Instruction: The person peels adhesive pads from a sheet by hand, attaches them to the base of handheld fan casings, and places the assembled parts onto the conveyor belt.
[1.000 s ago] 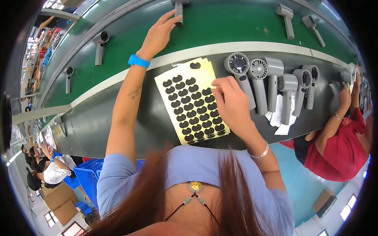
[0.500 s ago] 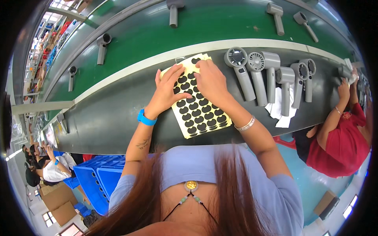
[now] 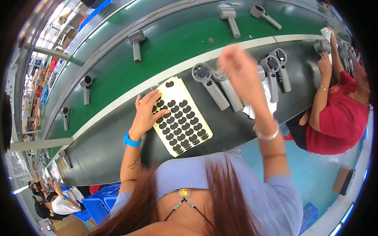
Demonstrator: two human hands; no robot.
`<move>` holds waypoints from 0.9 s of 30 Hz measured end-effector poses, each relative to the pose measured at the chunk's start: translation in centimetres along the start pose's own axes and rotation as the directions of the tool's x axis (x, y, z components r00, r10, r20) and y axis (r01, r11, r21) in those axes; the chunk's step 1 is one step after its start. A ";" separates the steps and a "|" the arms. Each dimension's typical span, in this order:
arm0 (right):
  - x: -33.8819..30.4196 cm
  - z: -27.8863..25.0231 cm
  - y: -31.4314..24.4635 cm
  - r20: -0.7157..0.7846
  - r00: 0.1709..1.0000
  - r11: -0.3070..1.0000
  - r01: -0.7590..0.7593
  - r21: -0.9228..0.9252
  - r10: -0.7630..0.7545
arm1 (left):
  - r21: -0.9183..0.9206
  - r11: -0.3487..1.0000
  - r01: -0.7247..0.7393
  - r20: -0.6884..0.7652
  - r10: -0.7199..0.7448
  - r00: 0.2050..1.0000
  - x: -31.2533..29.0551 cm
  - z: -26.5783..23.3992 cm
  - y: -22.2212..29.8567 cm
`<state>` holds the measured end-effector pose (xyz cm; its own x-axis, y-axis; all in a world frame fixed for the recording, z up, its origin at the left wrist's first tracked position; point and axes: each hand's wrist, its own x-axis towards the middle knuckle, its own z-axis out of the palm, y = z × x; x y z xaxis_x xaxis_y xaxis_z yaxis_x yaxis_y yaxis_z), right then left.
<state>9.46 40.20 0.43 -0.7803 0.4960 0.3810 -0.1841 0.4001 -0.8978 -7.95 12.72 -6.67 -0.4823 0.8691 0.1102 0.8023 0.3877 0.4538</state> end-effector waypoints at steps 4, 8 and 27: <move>9.0 -6.6 6.1 -0.289 0.957 0.866 -0.137 -0.481 -0.009 | 0.012 1.000 -0.021 -0.032 0.022 0.999 1.0 0.5 0.4; 13.3 -4.8 14.0 -0.204 0.977 0.632 -0.123 -0.765 -0.057 | 0.051 0.998 -0.031 -0.049 0.034 0.998 1.0 0.5 0.7; 0.6 8.6 -6.7 0.140 0.989 0.985 -0.021 -0.170 0.046 | -0.379 0.922 -0.083 -0.512 -0.134 0.848 1.8 0.1 9.1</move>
<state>5.10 31.12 4.79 -0.8636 0.4013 0.3051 -0.0631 0.5144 -0.8552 -1.47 17.89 -2.46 -0.6970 0.5276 0.4857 0.6462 0.1684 0.7444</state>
